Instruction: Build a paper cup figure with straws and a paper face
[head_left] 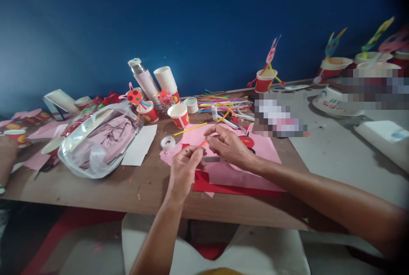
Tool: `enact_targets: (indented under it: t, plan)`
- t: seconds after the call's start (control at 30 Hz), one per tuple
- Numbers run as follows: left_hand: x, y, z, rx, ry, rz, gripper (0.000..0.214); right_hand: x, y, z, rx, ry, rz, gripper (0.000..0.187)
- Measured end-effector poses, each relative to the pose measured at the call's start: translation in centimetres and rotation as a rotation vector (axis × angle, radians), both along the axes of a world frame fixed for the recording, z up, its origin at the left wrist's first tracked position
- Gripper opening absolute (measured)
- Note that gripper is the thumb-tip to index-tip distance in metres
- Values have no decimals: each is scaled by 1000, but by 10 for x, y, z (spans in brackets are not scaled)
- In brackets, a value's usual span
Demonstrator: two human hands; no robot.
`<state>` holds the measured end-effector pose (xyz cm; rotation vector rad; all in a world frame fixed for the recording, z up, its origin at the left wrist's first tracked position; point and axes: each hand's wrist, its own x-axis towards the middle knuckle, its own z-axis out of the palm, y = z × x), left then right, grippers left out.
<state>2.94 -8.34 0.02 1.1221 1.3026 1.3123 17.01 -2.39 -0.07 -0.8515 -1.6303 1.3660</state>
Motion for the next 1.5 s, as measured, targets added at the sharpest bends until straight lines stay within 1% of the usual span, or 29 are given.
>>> enact_targets:
  t: [0.1,0.2,0.5,0.73,0.83,1.0,1.1,1.27,1.4,1.5]
  plan:
    - [-2,4,4,-9,-58,3,22,-1,-1,-1,22,-40,24,19]
    - [0,6,3,-5,-64,10,22,-2,-1,-2,22,-51,38,19]
    - [-1,9,-2,29,81,39,17,-3,-1,-8,-37,-57,87,24]
    - [1,9,0,23,105,54,11,-3,-2,-8,-51,-60,93,24]
    - [2,10,-1,15,74,64,7,-4,-3,-7,-75,-46,114,23]
    - [2,12,-8,-7,-63,41,3,-4,-2,-2,-147,37,167,28]
    - [3,12,-11,-19,-121,45,2,-4,-2,-1,-177,62,160,30]
    - [7,10,-12,5,-168,92,3,-4,-1,-4,-149,69,128,28]
    - [8,11,-14,31,-147,114,4,-4,-2,-3,-134,31,110,23]
    - [6,11,-14,49,-141,121,4,-4,-2,-2,-128,1,103,24]
